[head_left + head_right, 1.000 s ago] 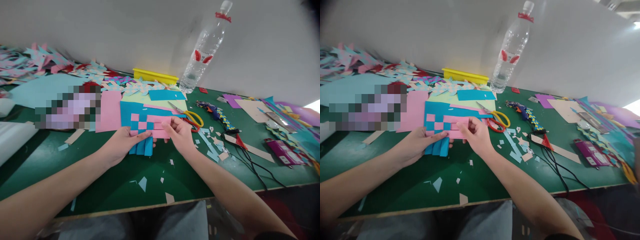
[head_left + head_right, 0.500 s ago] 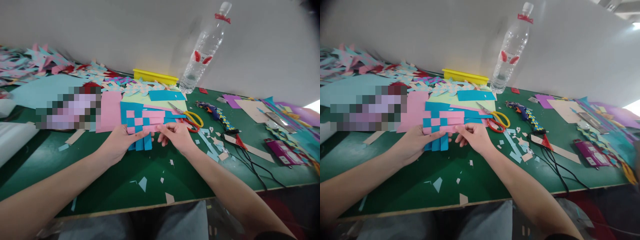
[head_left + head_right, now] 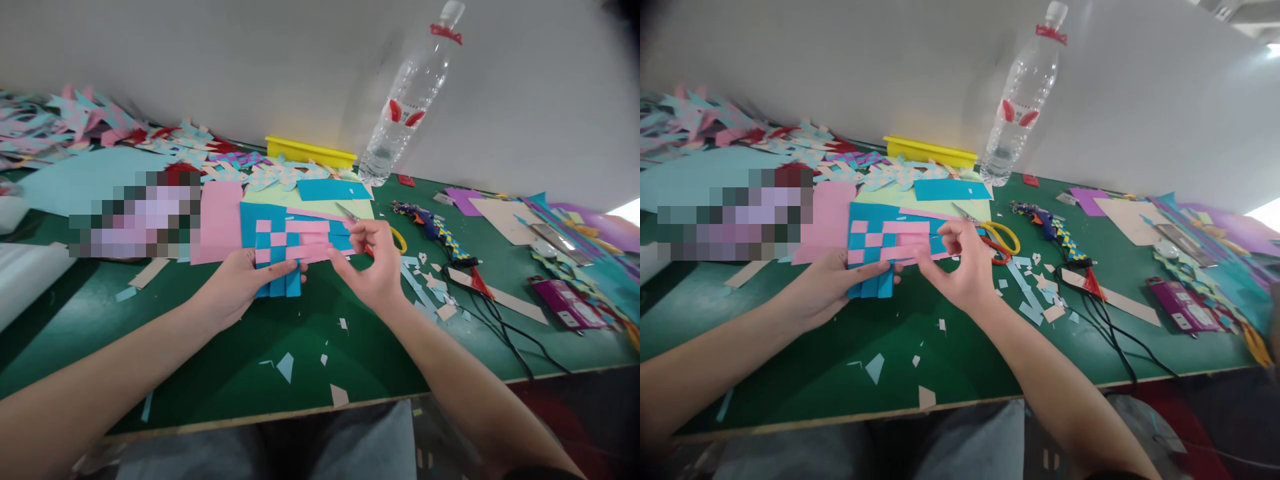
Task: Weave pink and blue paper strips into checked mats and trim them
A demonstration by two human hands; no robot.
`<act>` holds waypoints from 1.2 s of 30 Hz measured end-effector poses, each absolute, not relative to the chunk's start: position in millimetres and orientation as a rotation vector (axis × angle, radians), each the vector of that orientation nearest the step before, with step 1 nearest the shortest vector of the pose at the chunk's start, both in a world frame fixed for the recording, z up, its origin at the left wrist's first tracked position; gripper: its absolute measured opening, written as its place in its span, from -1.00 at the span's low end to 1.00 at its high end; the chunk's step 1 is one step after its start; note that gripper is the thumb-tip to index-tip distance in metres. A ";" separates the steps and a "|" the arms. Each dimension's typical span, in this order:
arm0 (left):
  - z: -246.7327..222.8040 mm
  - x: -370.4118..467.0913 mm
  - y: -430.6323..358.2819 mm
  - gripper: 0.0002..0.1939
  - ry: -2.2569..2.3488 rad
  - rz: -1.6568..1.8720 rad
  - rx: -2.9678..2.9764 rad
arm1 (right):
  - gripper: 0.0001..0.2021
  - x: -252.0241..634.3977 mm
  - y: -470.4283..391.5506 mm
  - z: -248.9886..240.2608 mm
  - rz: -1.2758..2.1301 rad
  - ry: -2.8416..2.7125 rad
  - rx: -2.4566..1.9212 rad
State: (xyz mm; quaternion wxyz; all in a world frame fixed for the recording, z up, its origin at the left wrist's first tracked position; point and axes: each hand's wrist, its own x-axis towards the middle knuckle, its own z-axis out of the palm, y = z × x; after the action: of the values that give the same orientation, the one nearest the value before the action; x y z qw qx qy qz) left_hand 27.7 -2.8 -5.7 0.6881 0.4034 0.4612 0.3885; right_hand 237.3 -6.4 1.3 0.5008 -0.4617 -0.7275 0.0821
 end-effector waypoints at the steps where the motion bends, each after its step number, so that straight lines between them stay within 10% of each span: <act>1: -5.3 27.4 -2.7 -0.70 1.038 0.866 0.874 | -0.69 239.0 -6.3 3.9 0.072 -1.866 -1.039; 9: -3.1 25.4 -2.3 -0.75 0.985 0.703 0.815 | -0.76 238.1 -2.3 -2.0 -0.221 -2.371 -0.869; 15: 0.5 20.6 0.2 -0.32 0.973 0.779 1.037 | -0.88 239.5 0.0 -5.8 0.269 -1.999 -1.065; 22: -0.3 8.4 8.1 -0.78 1.275 1.265 1.590 | -0.86 242.1 4.1 -1.1 0.709 -1.820 -1.192; 36: -6.1 9.5 8.0 -0.64 1.357 0.945 1.999 | -0.81 236.0 -0.6 -3.1 0.618 -2.081 -1.127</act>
State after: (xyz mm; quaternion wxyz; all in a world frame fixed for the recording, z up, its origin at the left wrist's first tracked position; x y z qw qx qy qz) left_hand 9.5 8.0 -6.1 0.2704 0.7419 0.5036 0.3506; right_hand 236.0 -0.6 -3.1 0.3408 -0.4330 -0.8000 0.2374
